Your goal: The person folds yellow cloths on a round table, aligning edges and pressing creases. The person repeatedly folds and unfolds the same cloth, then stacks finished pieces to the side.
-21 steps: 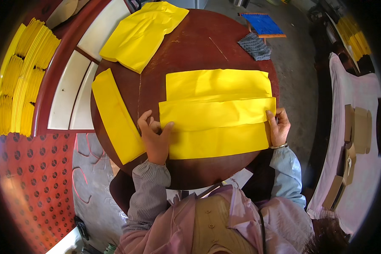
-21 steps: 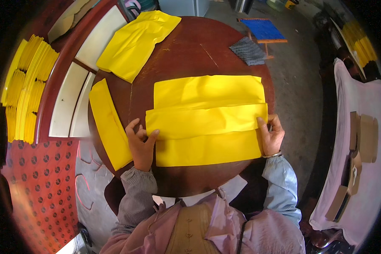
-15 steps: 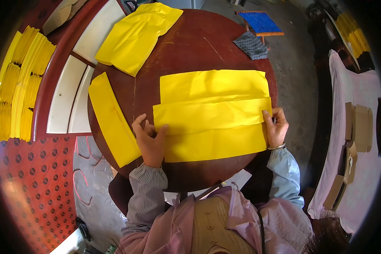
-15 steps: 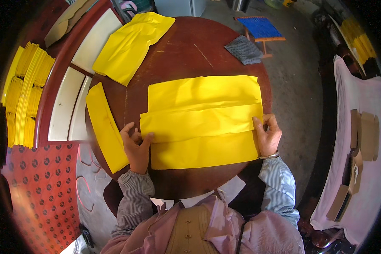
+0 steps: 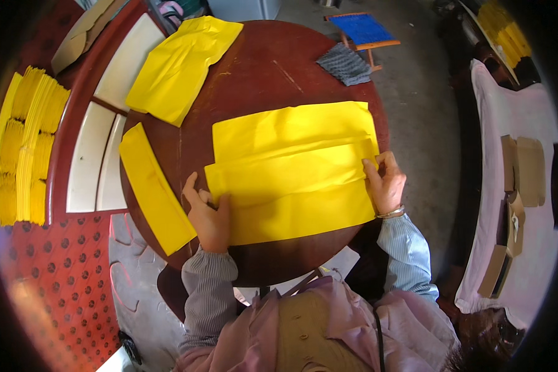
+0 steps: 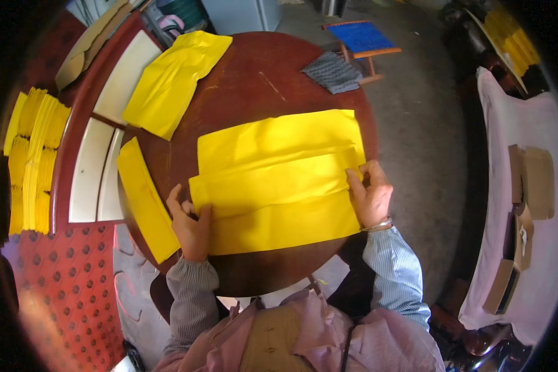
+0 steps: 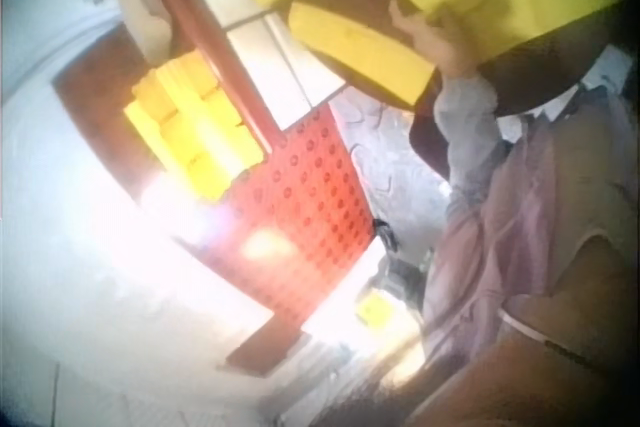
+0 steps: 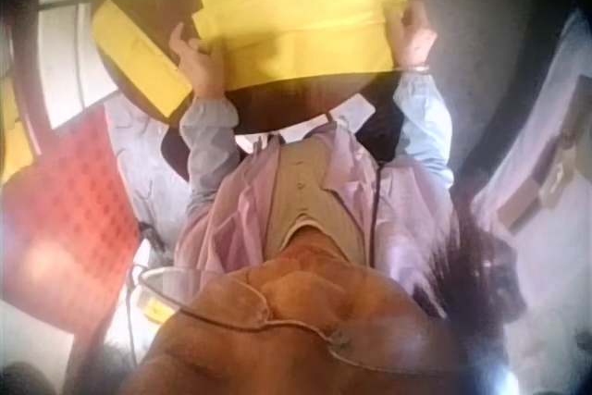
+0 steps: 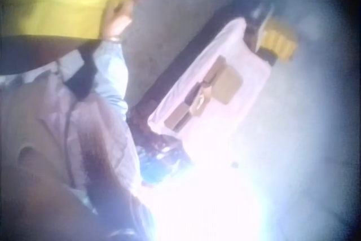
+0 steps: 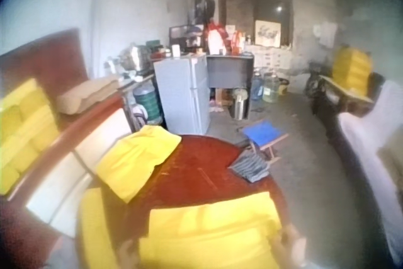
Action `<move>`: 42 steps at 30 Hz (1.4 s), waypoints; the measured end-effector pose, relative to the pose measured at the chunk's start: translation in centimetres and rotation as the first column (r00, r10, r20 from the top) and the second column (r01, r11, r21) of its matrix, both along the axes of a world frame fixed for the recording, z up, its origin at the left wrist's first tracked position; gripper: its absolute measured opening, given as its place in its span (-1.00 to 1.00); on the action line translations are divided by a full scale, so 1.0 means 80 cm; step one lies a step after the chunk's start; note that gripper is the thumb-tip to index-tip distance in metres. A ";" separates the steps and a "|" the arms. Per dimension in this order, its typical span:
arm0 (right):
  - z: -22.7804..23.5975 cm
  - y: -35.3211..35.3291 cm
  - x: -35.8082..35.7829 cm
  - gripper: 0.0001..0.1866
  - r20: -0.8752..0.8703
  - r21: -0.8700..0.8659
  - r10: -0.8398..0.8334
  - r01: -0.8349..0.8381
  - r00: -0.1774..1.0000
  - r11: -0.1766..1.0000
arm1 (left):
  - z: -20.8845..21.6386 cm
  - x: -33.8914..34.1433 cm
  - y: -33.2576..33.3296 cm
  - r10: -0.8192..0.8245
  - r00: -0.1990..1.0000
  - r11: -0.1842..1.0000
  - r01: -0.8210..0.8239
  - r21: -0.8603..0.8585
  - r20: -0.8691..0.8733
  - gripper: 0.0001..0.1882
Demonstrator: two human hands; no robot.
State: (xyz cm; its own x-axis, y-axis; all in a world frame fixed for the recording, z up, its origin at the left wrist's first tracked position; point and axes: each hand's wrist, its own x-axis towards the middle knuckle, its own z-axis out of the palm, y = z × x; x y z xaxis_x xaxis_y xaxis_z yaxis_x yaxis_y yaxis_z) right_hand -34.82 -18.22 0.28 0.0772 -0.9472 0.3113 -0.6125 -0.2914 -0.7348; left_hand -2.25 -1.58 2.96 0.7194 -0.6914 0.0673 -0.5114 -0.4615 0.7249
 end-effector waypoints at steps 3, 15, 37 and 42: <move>-0.004 -0.003 0.004 -0.77 -0.027 -0.056 0.011 -0.013 1.000 0.998 | 0.001 0.002 -0.002 0.047 0.998 0.998 -0.044 0.051 -0.049 -0.15; -0.004 -0.005 0.001 -0.78 -0.163 -0.099 0.064 -0.081 0.985 0.992 | 0.007 0.002 -0.003 0.004 0.998 0.999 -0.001 0.054 -0.069 -0.24; -0.003 -0.013 -0.007 -0.76 -0.118 0.056 0.101 -0.095 0.988 0.994 | -0.036 -0.065 -0.054 -0.455 0.782 0.876 0.307 0.373 0.426 -0.12; 0.033 -0.002 0.011 -0.74 -0.352 -0.311 0.038 -0.155 0.935 0.938 | -0.048 -0.071 -0.055 -0.399 0.766 0.912 0.275 0.304 0.505 -0.06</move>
